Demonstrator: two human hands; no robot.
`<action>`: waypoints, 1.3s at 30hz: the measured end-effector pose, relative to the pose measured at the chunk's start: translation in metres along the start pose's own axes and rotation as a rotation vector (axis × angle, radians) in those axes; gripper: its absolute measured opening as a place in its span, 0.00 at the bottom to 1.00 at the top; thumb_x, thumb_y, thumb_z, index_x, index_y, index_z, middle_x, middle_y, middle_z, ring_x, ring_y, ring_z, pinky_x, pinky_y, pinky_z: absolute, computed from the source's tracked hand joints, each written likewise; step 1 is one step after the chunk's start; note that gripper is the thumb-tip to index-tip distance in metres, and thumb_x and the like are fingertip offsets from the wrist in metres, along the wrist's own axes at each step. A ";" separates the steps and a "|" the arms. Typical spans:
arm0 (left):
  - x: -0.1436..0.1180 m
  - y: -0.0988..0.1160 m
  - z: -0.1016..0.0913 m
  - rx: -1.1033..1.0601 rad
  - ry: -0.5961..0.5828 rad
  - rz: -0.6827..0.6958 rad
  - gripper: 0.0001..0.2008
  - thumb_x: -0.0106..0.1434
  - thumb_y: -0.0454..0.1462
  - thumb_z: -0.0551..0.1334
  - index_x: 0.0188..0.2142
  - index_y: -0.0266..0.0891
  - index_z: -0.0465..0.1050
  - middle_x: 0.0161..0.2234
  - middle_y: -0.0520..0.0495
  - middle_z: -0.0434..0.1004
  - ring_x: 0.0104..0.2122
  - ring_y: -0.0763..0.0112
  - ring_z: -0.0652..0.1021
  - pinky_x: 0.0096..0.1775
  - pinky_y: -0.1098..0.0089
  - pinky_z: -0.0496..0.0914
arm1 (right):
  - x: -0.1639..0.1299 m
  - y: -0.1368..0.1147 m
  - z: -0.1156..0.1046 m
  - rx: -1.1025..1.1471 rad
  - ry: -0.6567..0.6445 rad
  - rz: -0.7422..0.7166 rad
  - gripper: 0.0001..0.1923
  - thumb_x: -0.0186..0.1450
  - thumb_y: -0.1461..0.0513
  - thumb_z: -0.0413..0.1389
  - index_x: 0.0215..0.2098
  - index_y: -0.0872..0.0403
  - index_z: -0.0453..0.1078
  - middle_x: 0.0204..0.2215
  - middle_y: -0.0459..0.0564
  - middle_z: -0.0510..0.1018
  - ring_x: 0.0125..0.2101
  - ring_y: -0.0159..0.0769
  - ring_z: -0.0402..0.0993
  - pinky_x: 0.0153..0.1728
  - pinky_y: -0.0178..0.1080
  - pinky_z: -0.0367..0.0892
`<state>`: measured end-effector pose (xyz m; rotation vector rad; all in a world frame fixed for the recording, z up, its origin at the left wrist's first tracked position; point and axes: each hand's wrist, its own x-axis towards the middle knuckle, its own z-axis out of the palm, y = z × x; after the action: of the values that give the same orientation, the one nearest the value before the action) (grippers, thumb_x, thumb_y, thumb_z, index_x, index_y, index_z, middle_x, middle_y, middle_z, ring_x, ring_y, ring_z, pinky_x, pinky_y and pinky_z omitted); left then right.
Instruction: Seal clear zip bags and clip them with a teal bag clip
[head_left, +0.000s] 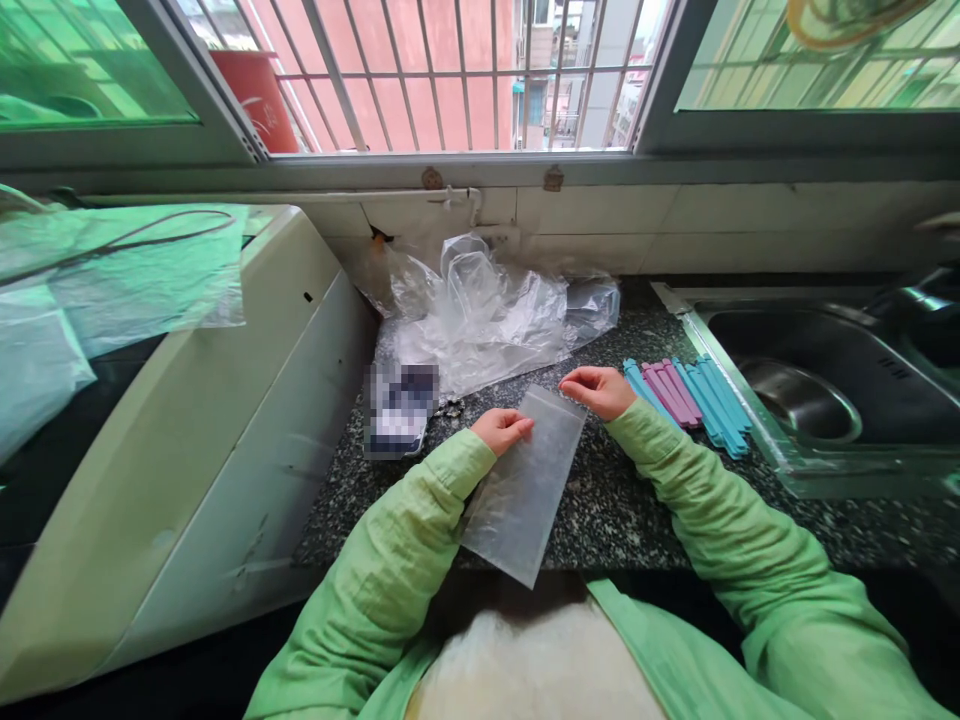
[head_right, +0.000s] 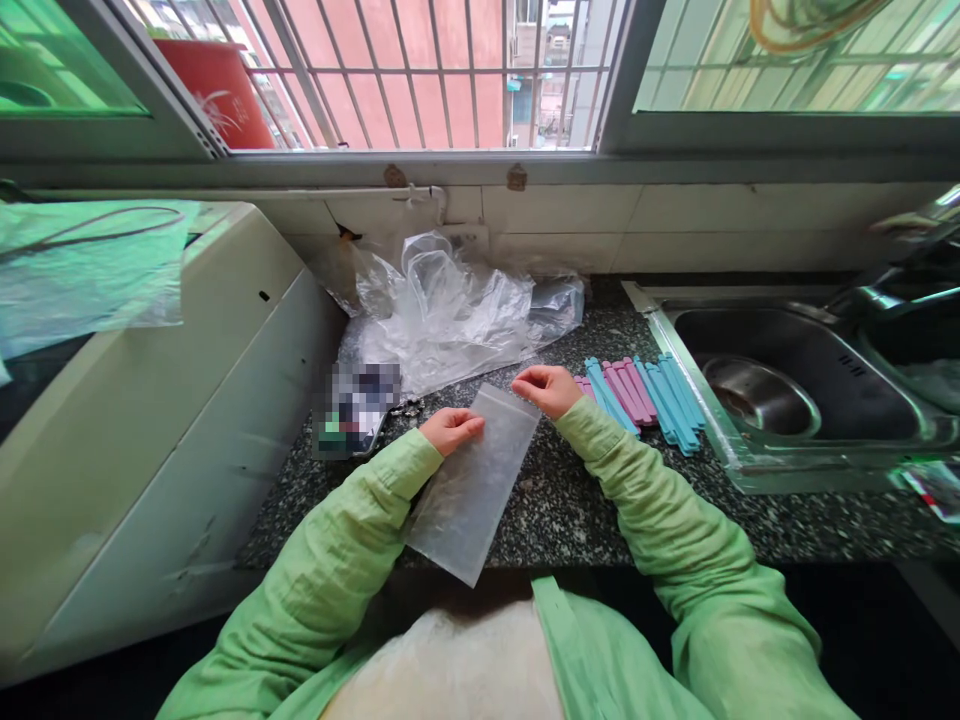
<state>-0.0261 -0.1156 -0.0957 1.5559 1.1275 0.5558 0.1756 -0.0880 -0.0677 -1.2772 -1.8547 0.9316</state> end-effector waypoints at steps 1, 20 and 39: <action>0.000 0.000 -0.001 0.004 0.007 -0.004 0.19 0.50 0.49 0.58 0.18 0.33 0.69 0.12 0.56 0.59 0.16 0.81 0.58 0.21 0.76 0.53 | -0.002 0.002 -0.009 -0.077 0.071 -0.010 0.17 0.53 0.51 0.53 0.26 0.57 0.71 0.21 0.48 0.75 0.21 0.30 0.67 0.24 0.34 0.63; 0.005 0.002 -0.003 -0.191 0.177 -0.006 0.15 0.47 0.43 0.62 0.27 0.31 0.73 0.19 0.54 0.68 0.22 0.78 0.64 0.27 0.76 0.59 | -0.061 0.063 -0.064 -1.128 0.355 0.168 0.14 0.56 0.55 0.51 0.26 0.55 0.73 0.26 0.57 0.75 0.29 0.43 0.69 0.29 0.42 0.61; 0.003 0.010 -0.005 -0.394 0.112 -0.103 0.09 0.46 0.37 0.60 0.26 0.31 0.71 0.10 0.60 0.55 0.13 0.84 0.57 0.19 0.77 0.49 | -0.033 -0.014 0.020 -0.676 0.212 -0.526 0.08 0.59 0.60 0.50 0.28 0.54 0.68 0.25 0.51 0.72 0.29 0.35 0.67 0.31 0.36 0.62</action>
<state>-0.0252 -0.1103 -0.0860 1.1332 1.0975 0.7532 0.1613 -0.1265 -0.0701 -1.0870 -2.2470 -0.1250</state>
